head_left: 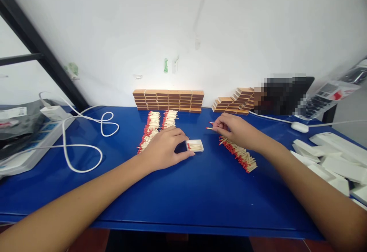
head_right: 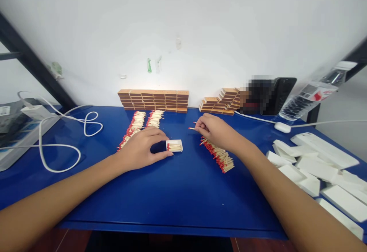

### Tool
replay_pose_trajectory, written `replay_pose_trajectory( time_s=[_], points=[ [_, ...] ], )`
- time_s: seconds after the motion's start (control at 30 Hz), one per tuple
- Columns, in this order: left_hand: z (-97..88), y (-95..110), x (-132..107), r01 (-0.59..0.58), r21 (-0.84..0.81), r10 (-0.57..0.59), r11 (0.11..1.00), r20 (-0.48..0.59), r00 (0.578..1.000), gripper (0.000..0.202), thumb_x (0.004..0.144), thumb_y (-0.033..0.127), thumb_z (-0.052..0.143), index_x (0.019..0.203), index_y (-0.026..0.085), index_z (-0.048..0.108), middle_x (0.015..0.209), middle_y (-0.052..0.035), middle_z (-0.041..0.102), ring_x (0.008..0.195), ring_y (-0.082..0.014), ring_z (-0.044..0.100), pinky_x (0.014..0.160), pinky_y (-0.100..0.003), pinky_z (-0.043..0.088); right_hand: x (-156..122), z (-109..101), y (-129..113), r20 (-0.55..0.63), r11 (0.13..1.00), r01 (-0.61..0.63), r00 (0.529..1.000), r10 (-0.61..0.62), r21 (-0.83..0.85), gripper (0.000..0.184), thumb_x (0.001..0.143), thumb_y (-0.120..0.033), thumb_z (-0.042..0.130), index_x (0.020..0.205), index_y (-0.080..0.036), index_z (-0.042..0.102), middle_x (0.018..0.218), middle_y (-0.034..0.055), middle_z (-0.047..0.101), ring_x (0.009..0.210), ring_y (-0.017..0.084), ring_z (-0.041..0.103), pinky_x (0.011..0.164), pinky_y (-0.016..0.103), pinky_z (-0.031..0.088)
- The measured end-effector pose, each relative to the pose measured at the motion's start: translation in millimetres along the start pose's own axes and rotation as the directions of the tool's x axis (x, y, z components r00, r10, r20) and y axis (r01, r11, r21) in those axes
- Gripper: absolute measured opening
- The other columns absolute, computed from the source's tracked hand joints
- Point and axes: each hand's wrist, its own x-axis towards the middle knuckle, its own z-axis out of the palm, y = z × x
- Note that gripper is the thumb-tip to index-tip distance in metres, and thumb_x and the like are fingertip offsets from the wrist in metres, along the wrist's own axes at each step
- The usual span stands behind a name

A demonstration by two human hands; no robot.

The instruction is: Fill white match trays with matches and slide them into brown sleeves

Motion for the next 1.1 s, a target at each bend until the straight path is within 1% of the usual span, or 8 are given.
replay_pose_trajectory(
  time_s=[0.13, 0.23, 0.53, 0.7, 0.77, 0.9, 1.03, 1.1],
  points=[
    [0.1, 0.8, 0.7, 0.003, 0.003, -0.003, 1.0, 0.003, 1.0, 0.033, 0.095, 0.047, 0.078, 0.111, 0.018, 0.075, 0.108, -0.0074, 0.074, 0.104, -0.0274, 0.068, 0.093, -0.045, 0.058, -8.9, 1.6, -35.4, -0.034, 0.989, 0.142, 0.99, -0.14, 0.044, 0.017, 0.103, -0.033, 0.058, 0.094, -0.022, 0.067, 0.092, 0.0057, 0.065, 0.077, 0.019, 0.061, 0.07, 0.031, 0.047],
    [-0.7, 1.2, 1.6, 0.01, -0.001, -0.01, 1.0, 0.011, 1.0, 0.032, 0.094, 0.045, 0.08, 0.111, 0.018, 0.075, 0.108, -0.0067, 0.074, 0.104, -0.0269, 0.067, 0.094, -0.044, 0.057, -14.0, 7.1, -50.8, -0.043, 0.973, 0.23, 0.973, -0.229, 0.024, 0.013, 0.104, -0.029, 0.057, 0.1, -0.023, 0.067, 0.095, 0.005, 0.064, 0.079, 0.018, 0.061, 0.07, 0.03, 0.047],
    [0.5, -1.3, 1.1, 0.012, -0.004, -0.012, 1.0, -0.009, 1.0, 0.033, 0.094, 0.046, 0.079, 0.111, 0.018, 0.074, 0.107, -0.0071, 0.074, 0.103, -0.0272, 0.068, 0.092, -0.044, 0.057, -16.6, 19.9, -57.1, -0.03, 0.944, 0.314, 0.947, -0.319, -0.1, 0.008, 0.104, -0.02, 0.057, 0.1, -0.022, 0.064, 0.097, 0.0046, 0.065, 0.077, 0.018, 0.063, 0.068, 0.03, 0.048],
    [-0.4, -1.0, 1.1, -0.013, 0.0, 0.013, 1.0, -0.019, 1.0, 0.032, 0.094, 0.045, 0.079, 0.11, 0.018, 0.073, 0.107, -0.0071, 0.074, 0.102, -0.0271, 0.068, 0.091, -0.044, 0.057, -17.7, 32.1, -63.7, -0.052, 0.927, 0.334, 0.936, -0.347, -0.171, 0.012, 0.105, -0.02, 0.055, 0.097, -0.021, 0.064, 0.095, 0.0048, 0.064, 0.073, 0.018, 0.061, 0.063, 0.03, 0.045],
    [-0.6, -1.3, 1.2, -0.018, -0.003, 0.018, 1.0, -0.02, 1.0, 0.031, 0.094, 0.044, 0.08, 0.11, 0.017, 0.073, 0.108, -0.0071, 0.074, 0.102, -0.0269, 0.068, 0.091, -0.044, 0.057, -17.8, 32.9, -64.4, -0.05, 0.928, 0.339, 0.935, -0.35, -0.156, 0.01, 0.105, -0.021, 0.056, 0.099, -0.021, 0.065, 0.096, 0.0051, 0.065, 0.074, 0.018, 0.061, 0.063, 0.03, 0.044],
    [0.1, -2.0, 1.1, -0.015, -0.012, 0.015, 1.0, -0.018, 1.0, 0.032, 0.094, 0.044, 0.079, 0.11, 0.018, 0.074, 0.107, -0.007, 0.074, 0.103, -0.0267, 0.068, 0.092, -0.044, 0.058, -13.9, 19.5, -52.2, -0.066, 0.953, 0.29, 0.953, -0.296, -0.091, 0.01, 0.103, -0.024, 0.058, 0.102, -0.021, 0.068, 0.097, 0.0059, 0.066, 0.08, 0.019, 0.064, 0.069, 0.031, 0.047],
    [1.1, -1.9, 0.6, -0.015, -0.013, 0.014, 1.0, -0.026, 1.0, 0.031, 0.095, 0.044, 0.079, 0.11, 0.018, 0.075, 0.108, -0.0069, 0.074, 0.103, -0.0262, 0.068, 0.092, -0.043, 0.058, -4.7, -1.1, -15.5, -0.161, 0.981, 0.125, 0.976, -0.148, -0.147, 0.014, 0.101, -0.028, 0.06, 0.096, -0.021, 0.071, 0.09, 0.0069, 0.067, 0.08, 0.022, 0.064, 0.071, 0.033, 0.047],
    [0.8, -1.7, 0.6, -0.017, -0.014, 0.017, 1.0, -0.02, 1.0, 0.031, 0.095, 0.045, 0.078, 0.111, 0.018, 0.075, 0.108, -0.0071, 0.074, 0.103, -0.0262, 0.068, 0.092, -0.044, 0.059, -0.2, -5.9, 5.4, -0.144, 0.987, 0.055, 0.986, -0.078, -0.154, 0.017, 0.098, -0.03, 0.061, 0.091, -0.02, 0.072, 0.087, 0.0075, 0.067, 0.076, 0.022, 0.063, 0.069, 0.034, 0.046]
  ],
)
